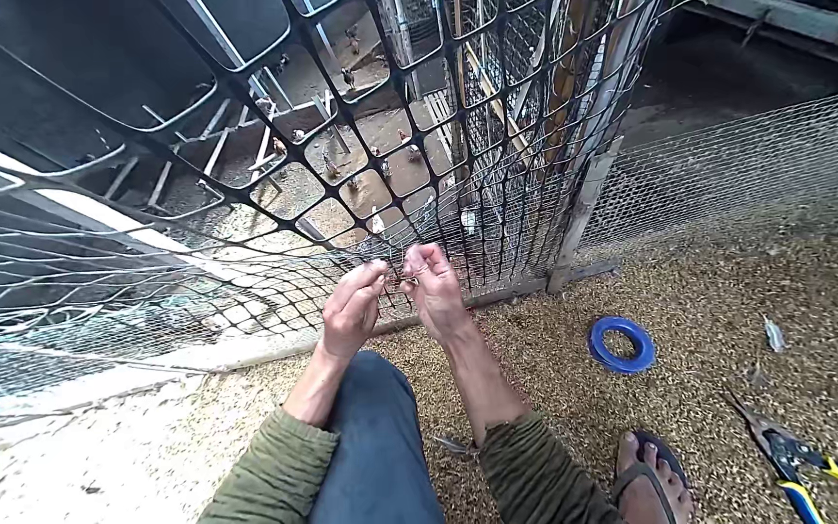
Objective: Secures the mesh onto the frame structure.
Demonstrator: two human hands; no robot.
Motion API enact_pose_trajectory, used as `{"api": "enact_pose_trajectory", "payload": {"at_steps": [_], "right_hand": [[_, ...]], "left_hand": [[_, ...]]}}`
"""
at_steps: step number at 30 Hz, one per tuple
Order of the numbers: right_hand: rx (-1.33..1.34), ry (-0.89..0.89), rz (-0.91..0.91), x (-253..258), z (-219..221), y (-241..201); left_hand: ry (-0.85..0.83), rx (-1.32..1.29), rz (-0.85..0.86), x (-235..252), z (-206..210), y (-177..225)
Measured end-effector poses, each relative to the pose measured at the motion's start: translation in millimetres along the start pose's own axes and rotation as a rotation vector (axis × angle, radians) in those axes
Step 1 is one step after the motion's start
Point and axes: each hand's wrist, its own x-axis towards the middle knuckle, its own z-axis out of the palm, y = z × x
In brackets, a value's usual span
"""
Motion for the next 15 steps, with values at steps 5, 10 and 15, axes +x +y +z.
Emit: {"api": "enact_pose_trajectory", "payload": {"at_steps": [5, 10, 15], "right_hand": [[0.011, -0.112, -0.128, 10.0, -19.2, 0.8], [-0.588, -0.034, -0.410, 28.6, -37.0, 3.0], [-0.790, 0.026, -0.471, 37.5, -36.1, 4.5]], "left_hand": [[0.145, -0.100, -0.344, 4.7, 1.7, 10.8], [0.367, -0.248, -0.626, 22.5, 0.2, 16.6], [0.424, -0.290, -0.686, 26.6, -2.0, 18.8]]}}
